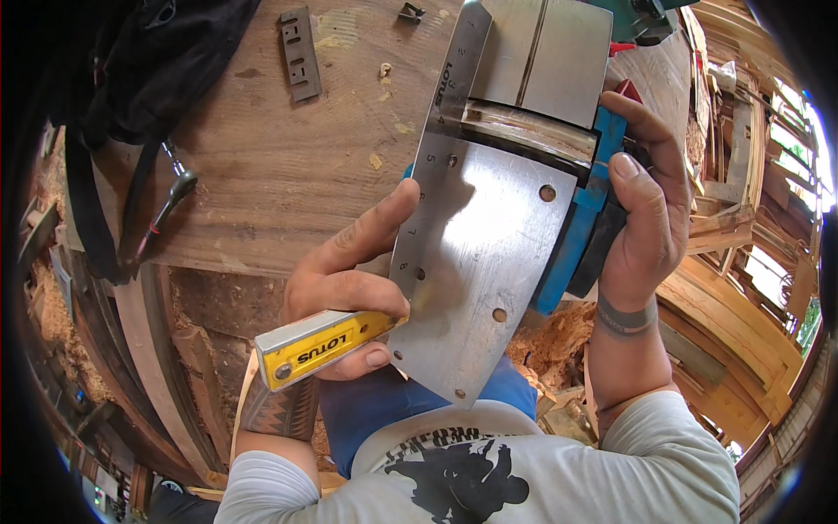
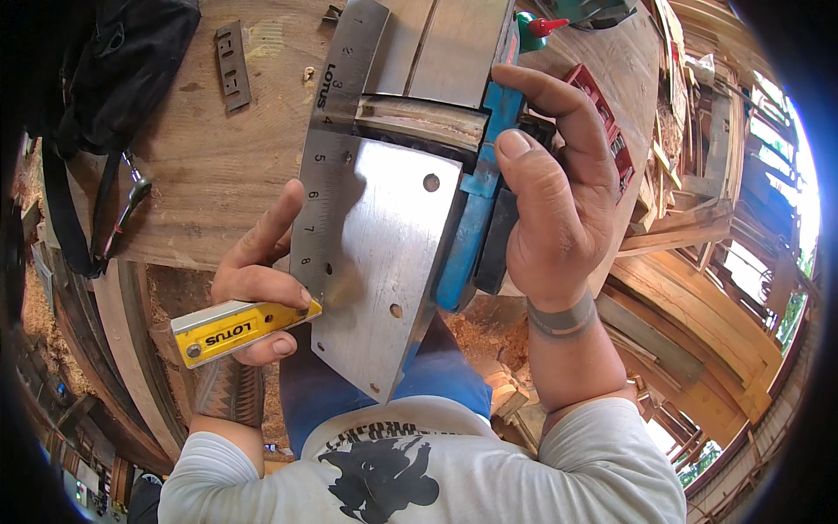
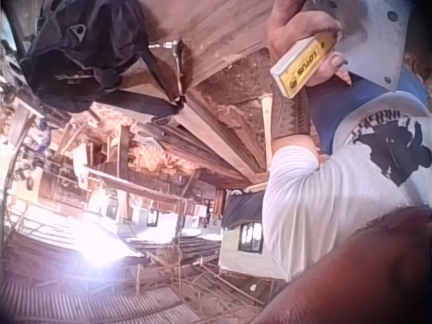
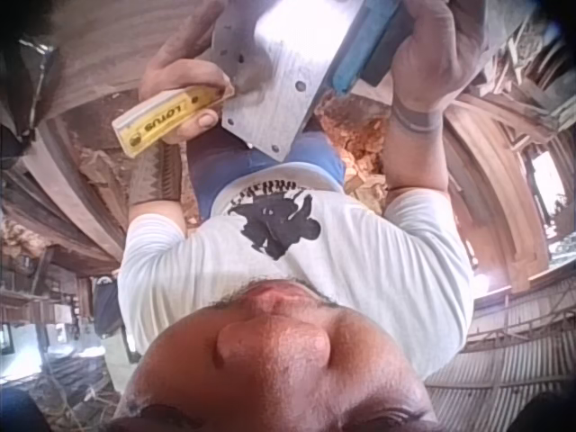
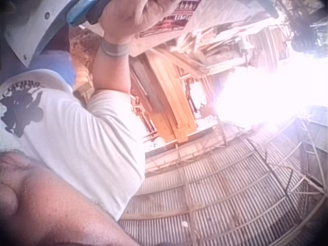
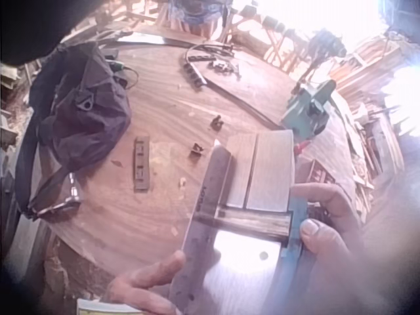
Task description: The person uses a square tool to measure the alignment of blades on a power planer and then uses a screwdriver to turn screws on the blade drum.
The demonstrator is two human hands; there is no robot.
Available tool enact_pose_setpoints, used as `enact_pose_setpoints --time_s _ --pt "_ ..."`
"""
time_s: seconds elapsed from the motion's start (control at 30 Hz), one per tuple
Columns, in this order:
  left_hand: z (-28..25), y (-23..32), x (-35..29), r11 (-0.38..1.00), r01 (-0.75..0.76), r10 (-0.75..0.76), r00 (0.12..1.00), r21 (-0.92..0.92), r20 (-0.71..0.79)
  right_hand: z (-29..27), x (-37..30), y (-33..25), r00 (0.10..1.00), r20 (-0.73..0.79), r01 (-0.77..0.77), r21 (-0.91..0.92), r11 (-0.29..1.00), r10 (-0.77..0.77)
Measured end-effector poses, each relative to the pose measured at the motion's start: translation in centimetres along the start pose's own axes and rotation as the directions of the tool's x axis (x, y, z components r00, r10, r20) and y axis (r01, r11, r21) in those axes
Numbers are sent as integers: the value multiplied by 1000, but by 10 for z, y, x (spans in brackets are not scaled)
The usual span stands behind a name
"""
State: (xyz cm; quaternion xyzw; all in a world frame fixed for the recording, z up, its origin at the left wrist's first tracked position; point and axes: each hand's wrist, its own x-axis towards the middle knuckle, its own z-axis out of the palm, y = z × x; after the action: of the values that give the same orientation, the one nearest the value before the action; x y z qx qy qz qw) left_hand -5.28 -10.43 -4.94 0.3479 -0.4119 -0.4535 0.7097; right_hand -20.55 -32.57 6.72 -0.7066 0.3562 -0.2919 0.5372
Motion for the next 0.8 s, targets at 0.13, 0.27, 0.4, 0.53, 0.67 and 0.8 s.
enact_pose_setpoints --time_s 0.13,0.27,0.4,0.53,0.67,0.8 --pt "-2 -1 0 1000 -9 9 1000 1 6 0 0 -1 1000 -7 -3 18 1000 3" --pt "0 -1 0 1000 3 -4 1000 -19 -8 -1 0 0 1000 9 -10 19 1000 10" --pt "0 -2 1 1000 -13 13 1000 -10 0 1 0 -1 1000 -10 -4 22 1000 5" --pt "1 -1 2 1000 -10 10 1000 -18 -21 -1 0 0 1000 -7 -6 1 1000 6" --pt "2 -1 2 1000 0 0 1000 -15 -28 -2 0 0 1000 -1 5 0 1000 -5" --pt "3 -2 3 1000 -12 11 999 -11 -43 1 1 0 1000 -8 12 49 999 -12"
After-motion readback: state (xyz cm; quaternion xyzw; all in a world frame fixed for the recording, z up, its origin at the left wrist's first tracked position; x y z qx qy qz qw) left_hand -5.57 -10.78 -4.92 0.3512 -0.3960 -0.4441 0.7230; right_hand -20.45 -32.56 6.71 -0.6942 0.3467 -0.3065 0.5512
